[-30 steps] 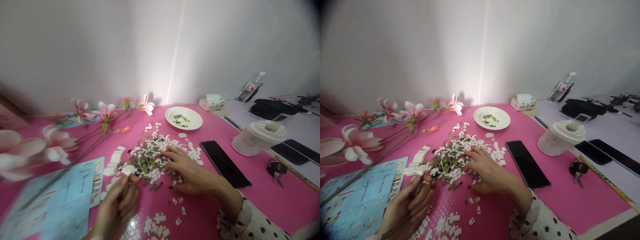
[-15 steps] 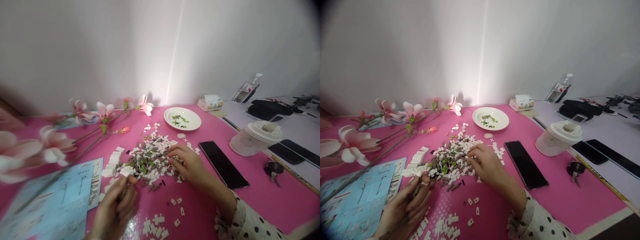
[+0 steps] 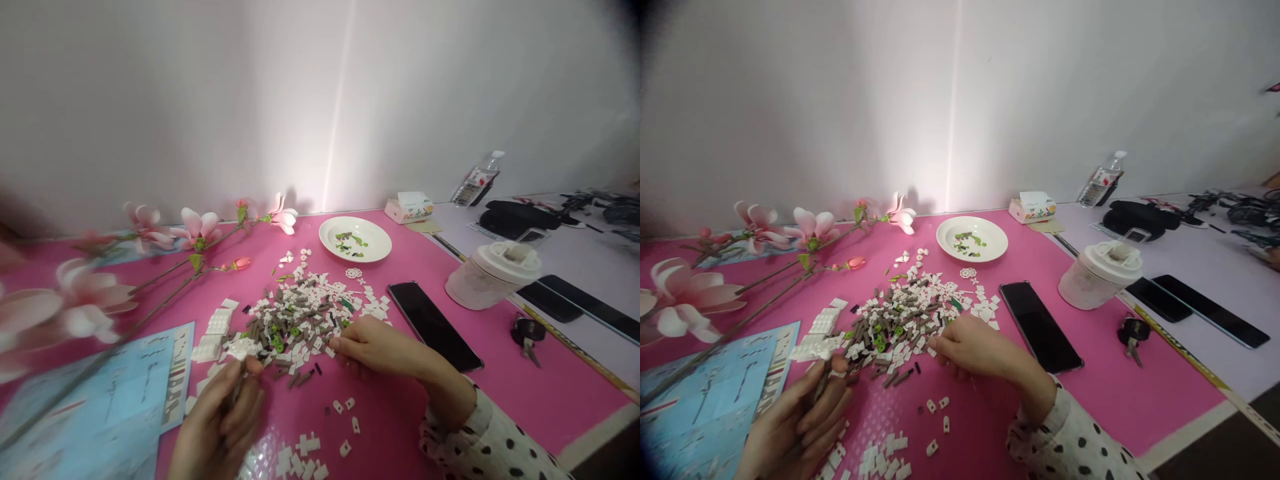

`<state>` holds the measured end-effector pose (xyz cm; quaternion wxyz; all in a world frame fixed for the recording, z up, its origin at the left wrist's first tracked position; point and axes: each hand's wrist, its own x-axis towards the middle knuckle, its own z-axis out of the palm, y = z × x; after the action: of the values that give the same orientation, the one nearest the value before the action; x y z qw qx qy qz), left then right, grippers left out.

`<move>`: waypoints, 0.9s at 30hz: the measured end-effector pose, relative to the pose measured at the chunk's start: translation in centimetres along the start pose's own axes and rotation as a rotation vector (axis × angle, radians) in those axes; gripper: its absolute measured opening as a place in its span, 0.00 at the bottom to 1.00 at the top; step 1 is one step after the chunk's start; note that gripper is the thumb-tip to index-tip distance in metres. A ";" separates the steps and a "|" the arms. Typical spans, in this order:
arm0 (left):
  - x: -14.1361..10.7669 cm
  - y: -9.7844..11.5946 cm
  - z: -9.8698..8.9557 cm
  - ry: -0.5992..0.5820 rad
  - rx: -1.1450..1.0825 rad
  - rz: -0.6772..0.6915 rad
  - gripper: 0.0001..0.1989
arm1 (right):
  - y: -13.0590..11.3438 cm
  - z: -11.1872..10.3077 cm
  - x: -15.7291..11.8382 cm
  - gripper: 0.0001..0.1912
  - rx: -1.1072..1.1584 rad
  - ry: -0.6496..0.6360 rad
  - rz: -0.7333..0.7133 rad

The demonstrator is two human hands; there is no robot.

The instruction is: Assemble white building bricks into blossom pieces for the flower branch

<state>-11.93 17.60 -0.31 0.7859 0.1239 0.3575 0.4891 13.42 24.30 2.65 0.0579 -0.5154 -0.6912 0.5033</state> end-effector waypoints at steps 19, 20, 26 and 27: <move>0.0 -0.1 0.0 0.012 -0.025 0.003 0.13 | -1.1 1.5 0.5 0.16 0.091 0.029 -0.175; 0.0 -0.1 -0.1 0.010 -0.027 0.008 0.13 | -1.1 1.6 0.5 0.16 0.090 0.015 -0.188; 0.1 -0.1 -0.2 -0.020 -0.008 0.029 0.12 | -0.8 2.1 0.9 0.12 0.093 0.075 -0.286; 0.1 -0.2 -0.2 -0.023 -0.005 0.029 0.13 | -0.8 2.2 1.0 0.12 0.098 0.089 -0.310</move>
<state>-11.96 17.59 -0.63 0.7830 0.1329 0.3455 0.4998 11.15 23.70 1.74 0.1905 -0.4206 -0.7337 0.4984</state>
